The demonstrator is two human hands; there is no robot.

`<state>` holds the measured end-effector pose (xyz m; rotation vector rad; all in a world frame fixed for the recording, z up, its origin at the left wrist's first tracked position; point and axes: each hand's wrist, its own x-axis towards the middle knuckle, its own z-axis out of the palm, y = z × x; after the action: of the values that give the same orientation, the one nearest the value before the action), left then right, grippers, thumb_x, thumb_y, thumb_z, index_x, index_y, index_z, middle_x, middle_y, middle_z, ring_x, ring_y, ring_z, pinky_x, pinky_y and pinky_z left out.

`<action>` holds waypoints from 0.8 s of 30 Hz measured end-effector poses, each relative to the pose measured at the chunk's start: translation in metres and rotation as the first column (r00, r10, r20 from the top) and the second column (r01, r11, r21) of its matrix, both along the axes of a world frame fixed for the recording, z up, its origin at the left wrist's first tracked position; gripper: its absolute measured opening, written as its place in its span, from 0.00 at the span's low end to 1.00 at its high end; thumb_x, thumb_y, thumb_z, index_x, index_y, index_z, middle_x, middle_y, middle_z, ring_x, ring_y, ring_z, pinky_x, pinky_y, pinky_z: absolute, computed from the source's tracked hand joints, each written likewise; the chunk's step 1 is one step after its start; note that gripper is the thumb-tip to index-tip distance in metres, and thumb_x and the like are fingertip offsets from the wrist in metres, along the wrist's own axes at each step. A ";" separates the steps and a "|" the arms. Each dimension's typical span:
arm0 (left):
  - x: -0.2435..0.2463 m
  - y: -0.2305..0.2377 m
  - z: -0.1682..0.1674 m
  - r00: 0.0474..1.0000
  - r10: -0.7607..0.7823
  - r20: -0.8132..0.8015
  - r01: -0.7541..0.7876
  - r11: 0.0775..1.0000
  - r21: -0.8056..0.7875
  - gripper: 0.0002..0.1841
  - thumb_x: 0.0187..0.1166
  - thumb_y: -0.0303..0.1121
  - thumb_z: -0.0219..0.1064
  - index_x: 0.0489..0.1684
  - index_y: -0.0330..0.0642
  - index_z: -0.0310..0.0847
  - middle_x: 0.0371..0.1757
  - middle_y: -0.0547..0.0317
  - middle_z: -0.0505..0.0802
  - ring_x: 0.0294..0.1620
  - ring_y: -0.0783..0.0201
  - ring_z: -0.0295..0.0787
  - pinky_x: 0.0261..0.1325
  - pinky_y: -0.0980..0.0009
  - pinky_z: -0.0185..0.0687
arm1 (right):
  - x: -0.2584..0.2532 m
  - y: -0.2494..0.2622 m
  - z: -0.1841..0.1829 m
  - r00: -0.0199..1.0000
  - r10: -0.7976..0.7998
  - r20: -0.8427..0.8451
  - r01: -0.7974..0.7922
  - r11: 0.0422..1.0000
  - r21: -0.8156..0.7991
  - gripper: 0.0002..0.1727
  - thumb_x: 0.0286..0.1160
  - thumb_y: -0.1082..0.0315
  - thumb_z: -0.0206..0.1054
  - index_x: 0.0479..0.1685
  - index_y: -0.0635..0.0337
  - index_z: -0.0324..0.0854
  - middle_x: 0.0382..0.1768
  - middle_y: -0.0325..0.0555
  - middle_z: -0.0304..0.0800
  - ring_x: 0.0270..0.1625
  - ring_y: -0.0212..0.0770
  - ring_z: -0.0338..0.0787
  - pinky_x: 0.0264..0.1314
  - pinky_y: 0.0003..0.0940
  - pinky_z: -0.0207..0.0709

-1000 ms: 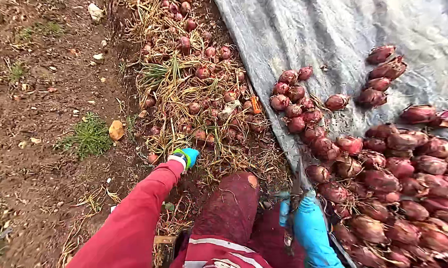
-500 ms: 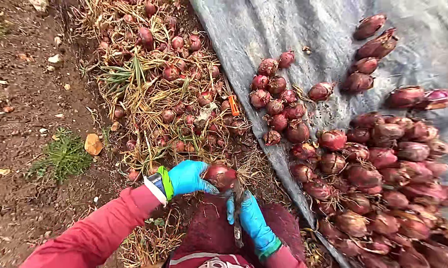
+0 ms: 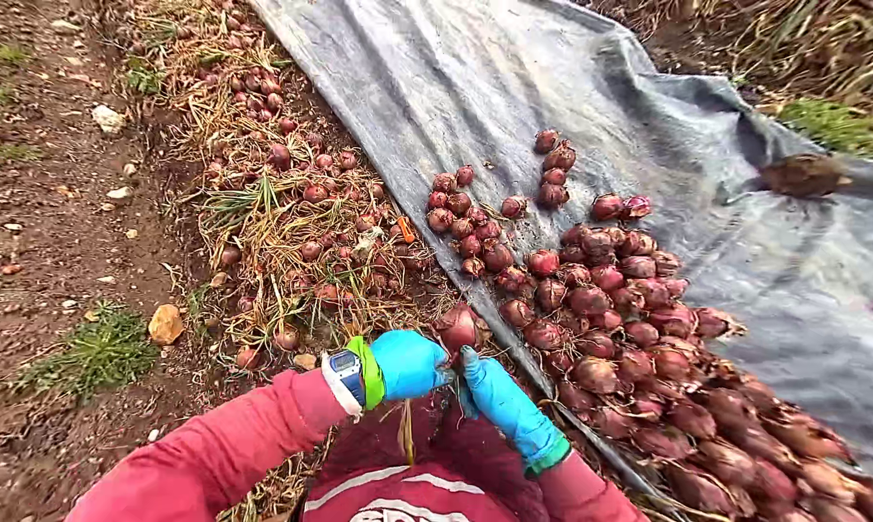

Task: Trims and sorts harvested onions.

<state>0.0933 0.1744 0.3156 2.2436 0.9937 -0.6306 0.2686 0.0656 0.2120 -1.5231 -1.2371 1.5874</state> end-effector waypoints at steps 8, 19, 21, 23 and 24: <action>-0.195 0.046 -0.110 0.762 0.544 -0.350 -0.534 0.835 0.135 0.22 0.78 0.56 0.68 0.50 0.47 0.91 0.49 0.46 0.95 0.56 0.43 0.93 0.58 0.34 0.85 | 0.029 0.023 -0.045 0.861 -0.498 -0.105 0.494 0.867 -0.065 0.49 0.84 0.29 0.17 0.47 0.56 0.81 0.14 0.41 0.78 0.11 0.40 0.79 0.13 0.41 0.80; -0.307 0.107 -0.286 0.531 0.721 -0.445 -0.737 0.653 0.178 0.40 0.63 0.28 0.79 0.84 0.44 0.71 0.83 0.38 0.77 0.75 0.34 0.82 0.72 0.32 0.80 | -0.086 0.069 -0.124 0.935 -0.353 -0.031 0.294 0.822 -0.487 0.51 0.88 0.34 0.17 0.49 0.63 0.84 0.15 0.46 0.83 0.12 0.42 0.81 0.14 0.40 0.80; -0.324 0.101 -0.291 0.374 0.814 -0.445 -0.835 0.504 0.221 0.40 0.63 0.34 0.82 0.80 0.37 0.72 0.77 0.34 0.80 0.71 0.36 0.85 0.68 0.36 0.84 | -0.095 0.074 -0.127 0.951 -0.308 -0.035 0.249 0.825 -0.507 0.51 0.87 0.35 0.16 0.51 0.63 0.84 0.16 0.47 0.83 0.13 0.42 0.81 0.15 0.40 0.80; -0.332 0.101 -0.286 0.264 0.856 -0.444 -0.907 0.377 0.189 0.42 0.55 0.51 0.87 0.72 0.39 0.81 0.66 0.38 0.90 0.68 0.40 0.89 0.68 0.36 0.83 | -0.104 0.082 -0.136 0.952 -0.299 -0.057 0.228 0.825 -0.517 0.53 0.85 0.33 0.13 0.54 0.63 0.82 0.16 0.47 0.83 0.13 0.43 0.81 0.14 0.40 0.80; -0.328 0.102 -0.275 0.270 0.864 -0.425 -0.924 0.356 0.136 0.43 0.53 0.57 0.88 0.69 0.41 0.83 0.62 0.40 0.92 0.66 0.42 0.90 0.69 0.36 0.83 | -0.109 0.086 -0.140 0.951 -0.302 -0.069 0.221 0.818 -0.532 0.54 0.84 0.32 0.11 0.54 0.63 0.82 0.16 0.48 0.82 0.12 0.44 0.81 0.14 0.42 0.80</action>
<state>-0.2346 0.2763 0.0402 1.0047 2.1308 -0.5980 0.1594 0.1521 0.0723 -1.7608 -0.4919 1.8943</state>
